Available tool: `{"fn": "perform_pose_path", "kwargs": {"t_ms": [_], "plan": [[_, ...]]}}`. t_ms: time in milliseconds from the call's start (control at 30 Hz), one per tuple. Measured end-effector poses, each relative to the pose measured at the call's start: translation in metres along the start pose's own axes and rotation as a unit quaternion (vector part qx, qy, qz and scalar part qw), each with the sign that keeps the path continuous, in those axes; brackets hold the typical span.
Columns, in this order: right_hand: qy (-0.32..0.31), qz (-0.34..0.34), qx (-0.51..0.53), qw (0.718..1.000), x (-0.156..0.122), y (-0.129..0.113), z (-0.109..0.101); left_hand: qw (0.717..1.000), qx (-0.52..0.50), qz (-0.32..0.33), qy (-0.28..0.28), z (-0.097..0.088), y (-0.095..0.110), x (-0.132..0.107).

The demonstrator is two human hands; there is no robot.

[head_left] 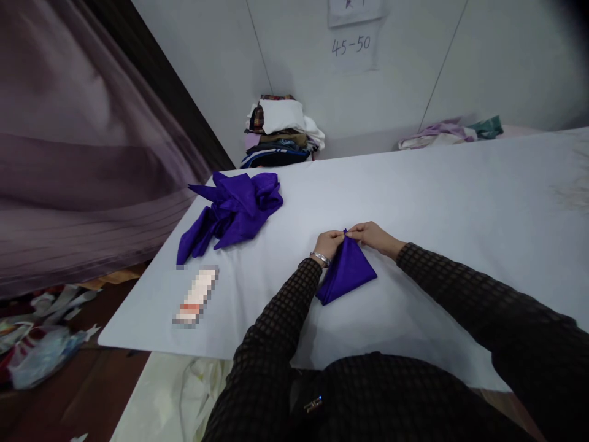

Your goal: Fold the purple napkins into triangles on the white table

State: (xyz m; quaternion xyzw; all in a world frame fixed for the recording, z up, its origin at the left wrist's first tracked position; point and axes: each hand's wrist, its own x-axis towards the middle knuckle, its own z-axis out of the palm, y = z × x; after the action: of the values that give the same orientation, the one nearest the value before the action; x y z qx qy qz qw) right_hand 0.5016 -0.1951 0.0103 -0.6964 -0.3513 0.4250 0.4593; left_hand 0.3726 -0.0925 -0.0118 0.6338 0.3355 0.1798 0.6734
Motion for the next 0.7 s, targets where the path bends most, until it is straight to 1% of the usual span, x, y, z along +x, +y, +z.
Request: {"fn": "perform_pose_path", "kwargs": {"t_ms": [100, 200, 300, 367, 467, 533, 600, 667, 700], "plan": [[0.005, 0.017, 0.019, 1.000, 0.000, 0.000, 0.001, 1.000, 0.000, -0.003, 0.011, 0.003, 0.001, 0.000], [-0.003, 0.032, 0.059, 0.998, -0.002, 0.000, 0.002, 1.000, 0.002, -0.007, 0.020, 0.006, 0.002, 0.000], [-0.005, 0.035, 0.095, 0.995, -0.003, 0.000, 0.002, 1.000, 0.014, -0.013, 0.021, 0.006, 0.006, -0.001], [0.006, 0.034, 0.102, 0.994, -0.002, 0.002, 0.003, 0.999, 0.024, -0.017, 0.023, 0.001, 0.010, -0.002], [0.030, 0.031, 0.082, 0.996, -0.001, 0.006, 0.005, 0.999, 0.040, -0.021, 0.031, -0.013, 0.018, -0.010], [0.040, 0.021, 0.060, 0.997, 0.001, 0.007, 0.006, 0.998, 0.052, -0.025, 0.031, -0.025, 0.021, -0.022], [0.046, 0.009, 0.037, 0.998, 0.002, 0.007, 0.008, 0.996, 0.087, -0.021, 0.019, -0.035, 0.022, -0.042], [0.052, -0.002, 0.015, 0.999, 0.003, 0.006, 0.009, 0.987, 0.162, 0.006, 0.006, -0.042, 0.019, -0.068], [0.056, -0.007, 0.004, 0.998, 0.004, 0.006, 0.010, 0.978, 0.208, 0.027, 0.004, -0.044, 0.016, -0.083]]}}
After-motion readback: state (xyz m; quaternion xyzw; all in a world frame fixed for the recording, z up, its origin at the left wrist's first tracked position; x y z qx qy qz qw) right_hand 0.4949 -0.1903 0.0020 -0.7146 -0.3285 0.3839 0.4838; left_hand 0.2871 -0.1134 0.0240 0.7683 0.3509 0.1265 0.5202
